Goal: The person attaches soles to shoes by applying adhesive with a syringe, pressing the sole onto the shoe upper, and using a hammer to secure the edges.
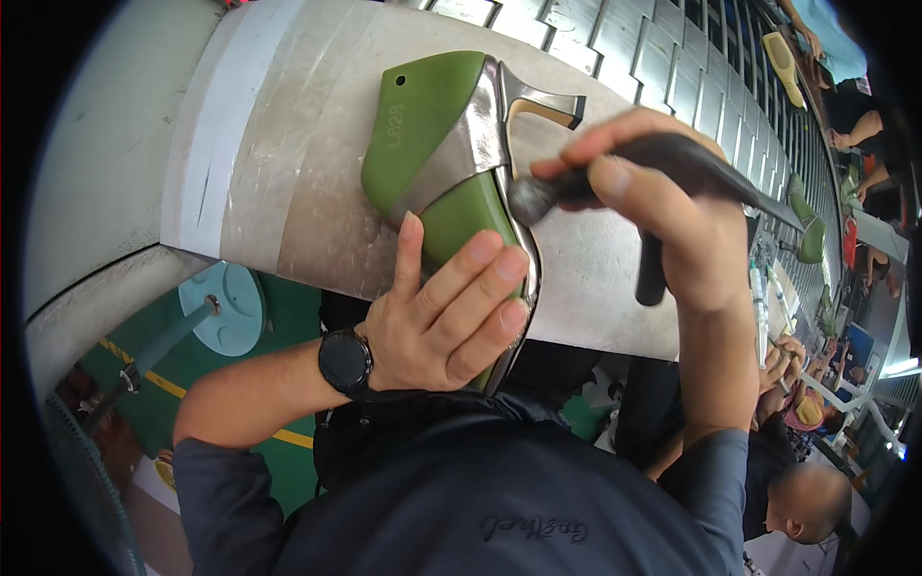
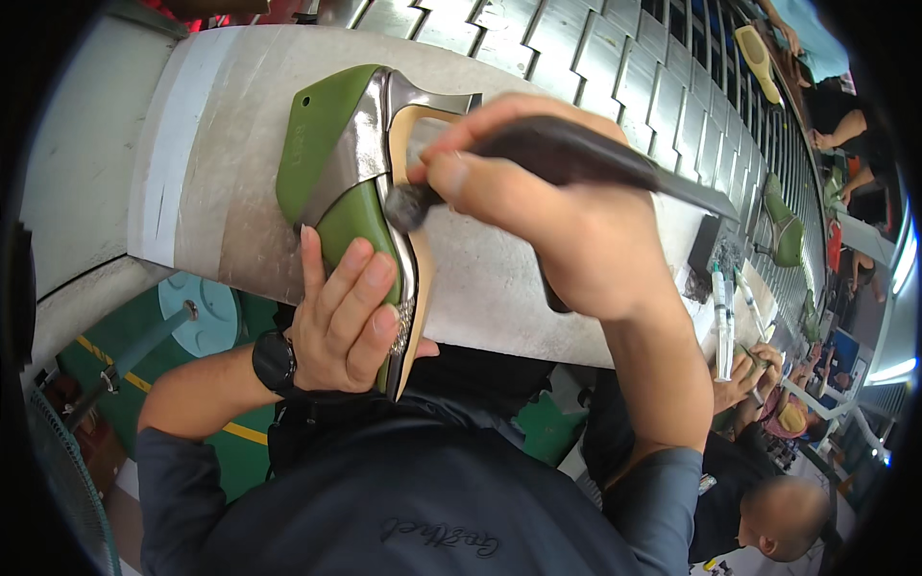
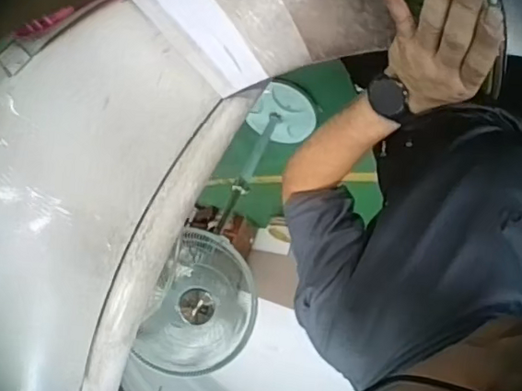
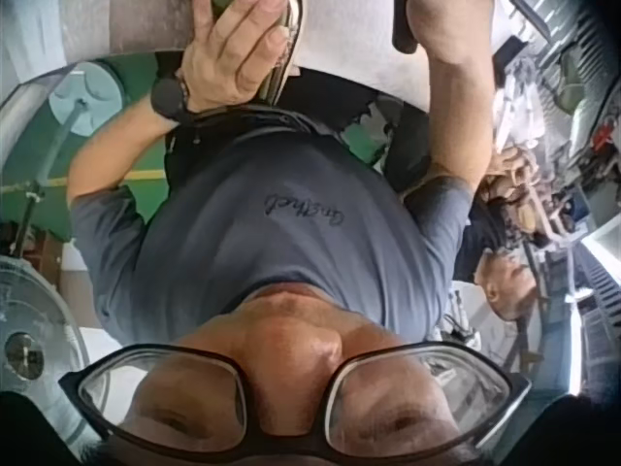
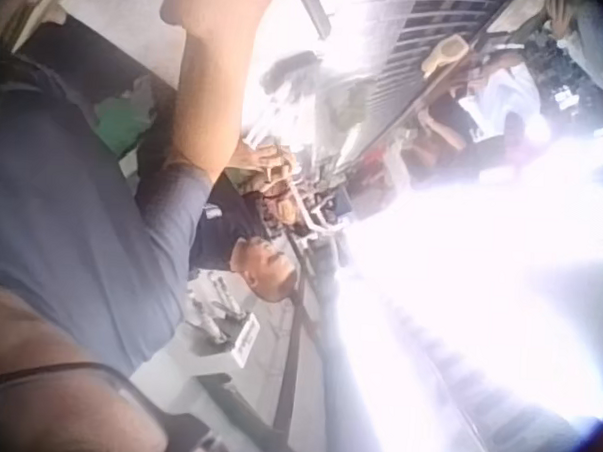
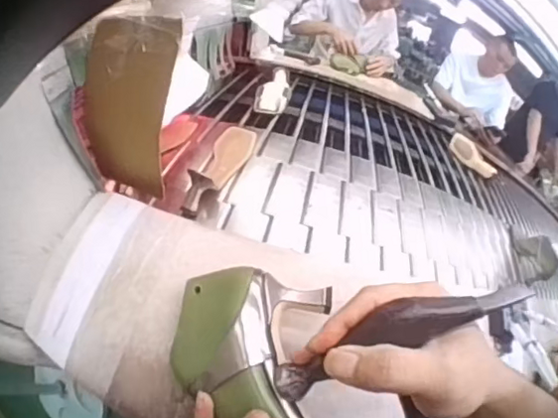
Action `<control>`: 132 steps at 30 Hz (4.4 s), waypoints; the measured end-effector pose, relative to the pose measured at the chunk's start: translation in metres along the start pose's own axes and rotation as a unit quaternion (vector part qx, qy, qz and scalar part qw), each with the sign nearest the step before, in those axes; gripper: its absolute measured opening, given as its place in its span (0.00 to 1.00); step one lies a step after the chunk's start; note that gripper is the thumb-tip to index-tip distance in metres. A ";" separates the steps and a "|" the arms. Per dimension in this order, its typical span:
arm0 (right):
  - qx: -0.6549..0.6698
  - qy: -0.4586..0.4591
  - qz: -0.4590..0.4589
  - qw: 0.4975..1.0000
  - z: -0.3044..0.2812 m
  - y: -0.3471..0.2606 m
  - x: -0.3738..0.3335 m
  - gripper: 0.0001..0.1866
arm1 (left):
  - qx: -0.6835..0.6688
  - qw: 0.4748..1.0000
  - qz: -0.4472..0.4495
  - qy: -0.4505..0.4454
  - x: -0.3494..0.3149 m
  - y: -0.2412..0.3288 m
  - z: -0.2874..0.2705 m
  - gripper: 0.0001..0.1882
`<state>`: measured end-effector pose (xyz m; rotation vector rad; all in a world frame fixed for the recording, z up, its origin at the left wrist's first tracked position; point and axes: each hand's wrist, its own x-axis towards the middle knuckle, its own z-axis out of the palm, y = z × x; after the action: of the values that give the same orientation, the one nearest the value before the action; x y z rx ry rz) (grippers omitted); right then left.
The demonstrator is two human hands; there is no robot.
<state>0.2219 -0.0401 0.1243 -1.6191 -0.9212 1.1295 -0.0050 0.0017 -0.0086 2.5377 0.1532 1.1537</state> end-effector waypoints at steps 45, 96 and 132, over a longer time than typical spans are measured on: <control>0.112 0.095 0.019 0.989 -0.004 0.029 -0.024 0.18 | -0.035 0.983 -0.033 -0.178 0.035 -0.040 -0.026 0.51; 0.202 0.429 -0.091 0.876 -0.116 0.127 -0.207 0.30 | -0.111 0.971 -0.190 -0.092 0.067 0.008 0.008 0.24; -0.026 0.039 -0.151 0.987 0.035 0.059 -0.183 0.31 | -0.112 0.977 -0.184 -0.002 0.053 0.016 0.017 0.25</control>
<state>0.1385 -0.2166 0.1098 -1.4933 -1.1100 0.8346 0.0419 -0.0057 0.0243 2.1959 0.4455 0.9597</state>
